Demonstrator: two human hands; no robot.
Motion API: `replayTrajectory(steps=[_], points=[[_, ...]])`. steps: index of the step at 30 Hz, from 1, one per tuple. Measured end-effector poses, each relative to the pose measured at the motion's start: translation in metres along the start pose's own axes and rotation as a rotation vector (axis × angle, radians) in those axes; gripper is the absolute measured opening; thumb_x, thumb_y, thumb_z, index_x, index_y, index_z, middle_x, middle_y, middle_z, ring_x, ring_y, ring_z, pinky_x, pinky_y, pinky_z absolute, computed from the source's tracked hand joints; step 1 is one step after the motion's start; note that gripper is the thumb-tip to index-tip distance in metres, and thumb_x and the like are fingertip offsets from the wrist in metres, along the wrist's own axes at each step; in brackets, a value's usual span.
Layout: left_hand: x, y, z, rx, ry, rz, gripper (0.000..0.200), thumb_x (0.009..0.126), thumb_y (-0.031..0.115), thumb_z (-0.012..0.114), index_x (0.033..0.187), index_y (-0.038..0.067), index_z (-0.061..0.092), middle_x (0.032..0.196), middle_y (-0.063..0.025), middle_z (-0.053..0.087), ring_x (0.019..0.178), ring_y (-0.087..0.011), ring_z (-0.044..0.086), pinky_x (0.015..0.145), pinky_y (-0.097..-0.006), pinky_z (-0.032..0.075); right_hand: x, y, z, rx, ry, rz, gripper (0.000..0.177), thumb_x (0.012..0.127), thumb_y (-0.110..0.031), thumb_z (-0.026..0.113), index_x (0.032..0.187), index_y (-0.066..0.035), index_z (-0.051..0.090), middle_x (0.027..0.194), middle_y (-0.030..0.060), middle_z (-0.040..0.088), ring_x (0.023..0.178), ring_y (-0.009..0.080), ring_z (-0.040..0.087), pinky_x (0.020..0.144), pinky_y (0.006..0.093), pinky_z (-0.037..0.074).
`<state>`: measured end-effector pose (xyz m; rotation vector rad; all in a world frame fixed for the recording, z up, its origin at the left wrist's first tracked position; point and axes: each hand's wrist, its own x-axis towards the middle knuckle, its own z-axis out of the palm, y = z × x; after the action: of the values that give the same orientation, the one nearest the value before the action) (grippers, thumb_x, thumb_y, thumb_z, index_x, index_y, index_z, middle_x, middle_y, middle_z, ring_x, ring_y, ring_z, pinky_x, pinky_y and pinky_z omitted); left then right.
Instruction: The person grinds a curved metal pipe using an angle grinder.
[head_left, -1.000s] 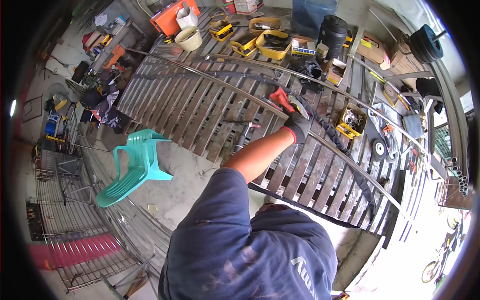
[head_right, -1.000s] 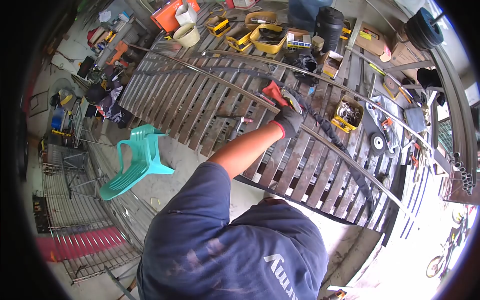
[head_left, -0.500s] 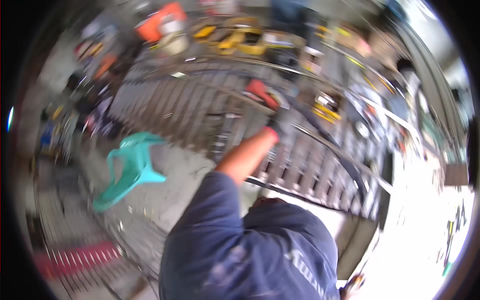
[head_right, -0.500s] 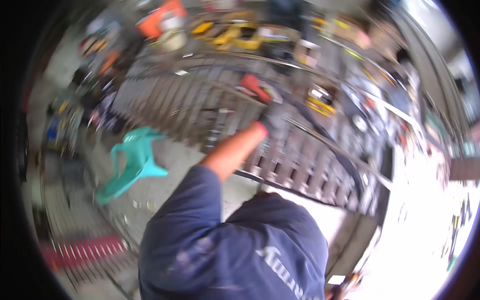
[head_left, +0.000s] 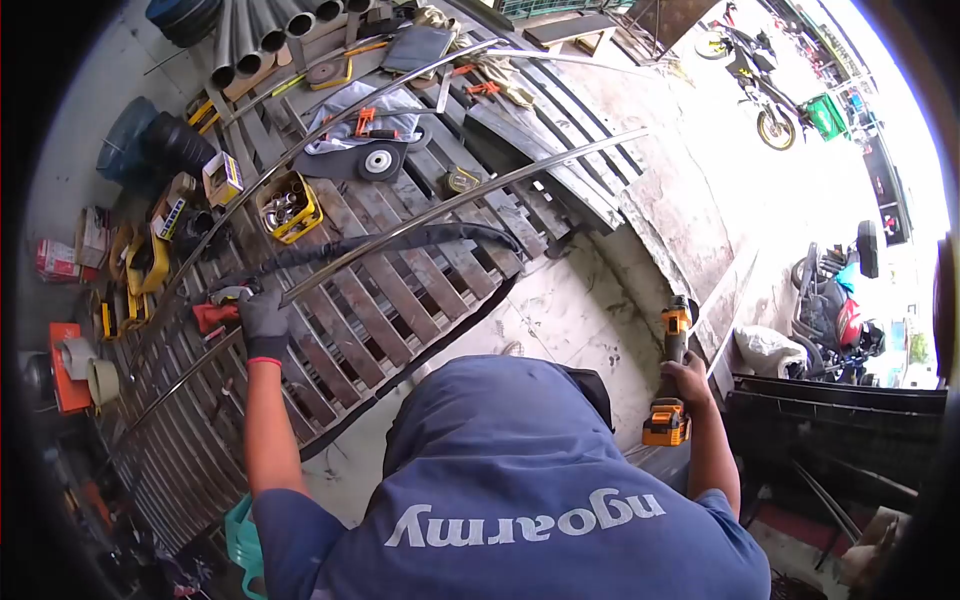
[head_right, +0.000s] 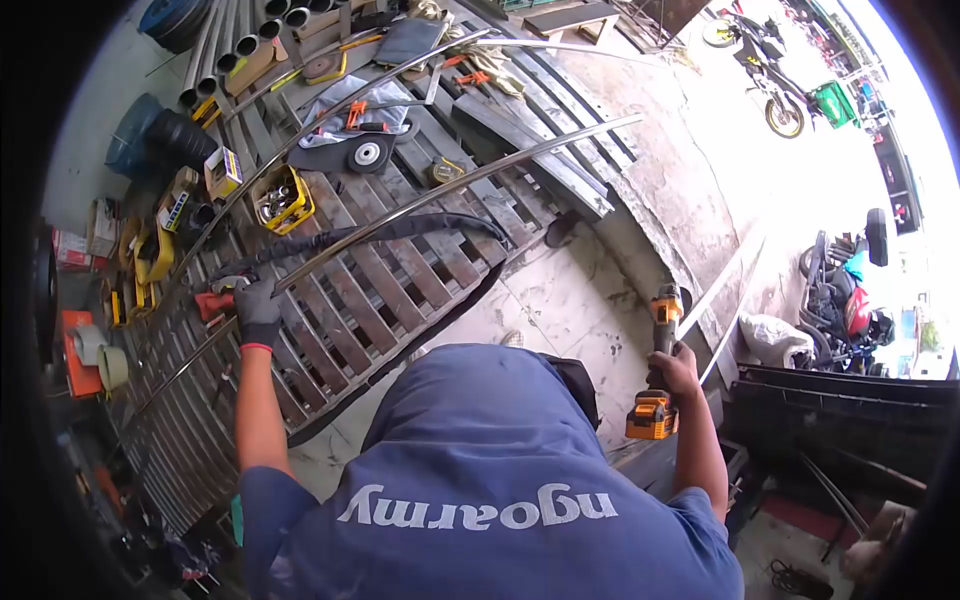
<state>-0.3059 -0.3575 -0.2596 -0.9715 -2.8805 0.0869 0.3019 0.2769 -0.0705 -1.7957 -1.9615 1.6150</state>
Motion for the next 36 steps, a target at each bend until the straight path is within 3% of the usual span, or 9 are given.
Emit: replayTrajectory(steps=[2,8,13,15,19,23,24,26,36], points=[[0.0,0.01,-0.015,0.0,-0.012,0.0,0.022,0.086,0.029,0.081,0.091,0.012,0.069,0.083,-0.0135,0.075,0.087,-0.0386,0.072,0.112,-0.0559,0.041,0.002,0.002,-0.007,0.011,0.023,-0.019,0.028,0.083,-0.007,0.079,0.103,0.002,0.062,0.08,0.0096,0.067,0.057,0.021,0.067,0.055,0.0362,0.057],[0.037,0.134,-0.151,0.197,-0.202,-0.277,0.1,0.085,0.059,0.078,0.166,0.009,0.048,0.171,-0.0172,0.047,0.159,-0.0414,0.039,0.135,-0.0643,0.014,0.027,0.013,-0.046,0.264,0.051,-0.095,0.029,0.086,-0.009,0.074,0.112,-0.003,0.062,0.08,0.0066,0.064,0.063,0.0201,0.066,0.058,0.0361,0.056],[0.077,0.284,-0.184,-0.001,0.202,0.123,0.095,0.089,0.056,0.078,0.165,0.008,0.048,0.171,-0.0178,0.046,0.158,-0.0431,0.039,0.134,-0.0638,0.017,0.026,-0.043,-0.076,0.315,0.115,-0.362,0.04,0.114,-0.046,0.064,0.125,-0.008,0.059,0.082,0.0031,0.062,0.059,0.0137,0.06,0.054,0.0305,0.053],[0.095,0.347,-0.191,-0.235,0.368,0.311,0.082,0.095,0.048,0.078,0.162,0.007,0.054,0.162,-0.0197,0.057,0.144,-0.0426,0.057,0.124,-0.0571,0.042,0.029,-0.069,-0.089,0.271,0.112,-0.507,0.042,0.116,-0.047,0.058,0.128,-0.007,0.059,0.087,0.0035,0.064,0.063,0.0131,0.061,0.056,0.0308,0.054],[0.104,0.471,-0.248,-0.741,0.056,0.552,0.052,0.104,0.034,0.075,0.149,0.008,0.068,0.142,-0.0235,0.072,0.12,-0.0395,0.074,0.1,-0.0433,0.061,0.033,-0.118,-0.097,0.357,0.137,-0.784,0.052,0.116,-0.052,0.055,0.137,-0.004,0.056,0.096,0.0077,0.066,0.071,0.0143,0.063,0.061,0.0308,0.055],[0.116,0.632,-0.324,-0.746,-0.028,0.991,0.12,0.088,0.066,0.083,0.173,0.001,0.03,0.178,-0.021,0.034,0.155,-0.0382,0.045,0.129,-0.0503,0.036,0.022,-0.18,-0.074,0.968,-0.033,-0.836,0.101,0.102,-0.085,0.045,0.159,-0.002,0.041,0.093,0.015,0.062,0.072,0.0221,0.062,0.069,0.0377,0.054],[0.117,0.656,-0.336,-0.925,0.07,1.014,0.107,0.085,0.057,0.089,0.164,0.002,0.044,0.159,-0.0242,0.055,0.144,-0.0383,0.056,0.121,-0.0475,0.043,0.025,-0.194,-0.075,1.011,-0.159,-0.933,0.107,0.101,-0.088,0.044,0.161,0.0,0.037,0.093,0.0145,0.06,0.073,0.0234,0.063,0.07,0.0385,0.054],[0.164,0.684,-0.395,-1.02,-0.486,1.153,0.117,0.076,0.05,0.091,0.164,-0.006,0.039,0.147,-0.031,0.059,0.134,-0.0439,0.061,0.119,-0.0492,0.046,0.03,-0.22,-0.081,1.058,-0.255,-1.053,0.11,0.101,-0.089,0.042,0.162,0.002,0.033,0.097,0.0149,0.059,0.077,0.0248,0.064,0.072,0.04,0.054],[0.237,0.747,-0.335,-1.371,-0.218,1.091,0.097,0.076,0.042,0.094,0.151,-0.002,0.052,0.134,-0.0248,0.064,0.117,-0.0469,0.066,0.107,-0.054,0.05,0.102,-0.279,-0.132,1.011,-0.148,-1.0,0.116,0.099,-0.095,0.034,0.145,0.01,0.045,0.092,0.0194,0.062,0.065,0.0222,0.062,0.061,0.0346,0.053]])
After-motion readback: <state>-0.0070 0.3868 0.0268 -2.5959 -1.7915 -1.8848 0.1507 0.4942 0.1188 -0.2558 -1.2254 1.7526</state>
